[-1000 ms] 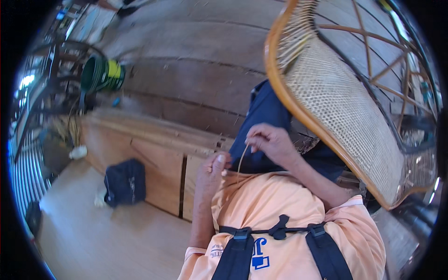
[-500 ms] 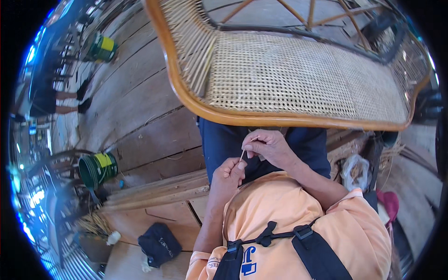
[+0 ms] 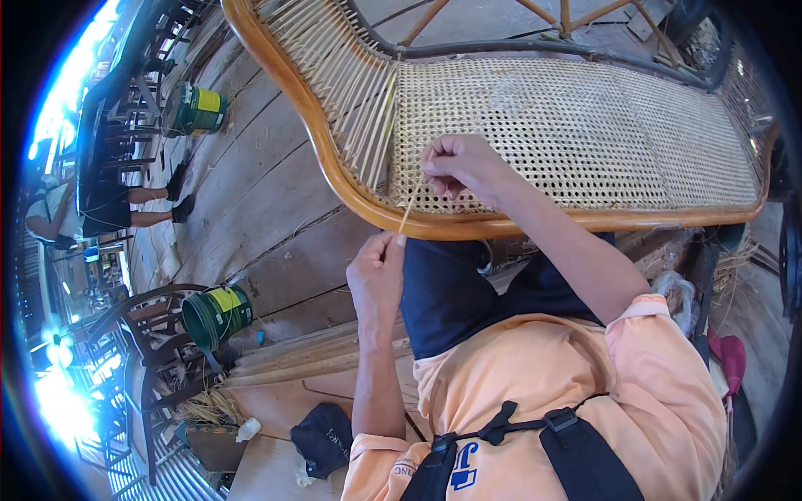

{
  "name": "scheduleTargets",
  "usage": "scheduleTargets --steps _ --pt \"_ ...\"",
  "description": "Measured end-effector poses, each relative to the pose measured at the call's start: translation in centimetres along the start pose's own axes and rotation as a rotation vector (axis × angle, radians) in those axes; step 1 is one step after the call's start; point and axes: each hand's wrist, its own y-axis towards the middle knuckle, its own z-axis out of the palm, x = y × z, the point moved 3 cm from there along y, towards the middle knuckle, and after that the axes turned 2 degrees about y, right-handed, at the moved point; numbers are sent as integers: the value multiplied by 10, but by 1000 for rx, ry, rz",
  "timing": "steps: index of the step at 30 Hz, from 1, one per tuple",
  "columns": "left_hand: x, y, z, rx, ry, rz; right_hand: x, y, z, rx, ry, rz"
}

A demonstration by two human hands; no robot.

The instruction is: Weaving or repairing the rattan seat of a chair using long strips of material and small tools.

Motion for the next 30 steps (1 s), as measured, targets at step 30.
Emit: scheduleTargets --steps 30 --pt "4 45 -8 -112 178 -210 6 119 -7 -247 -930 -71"
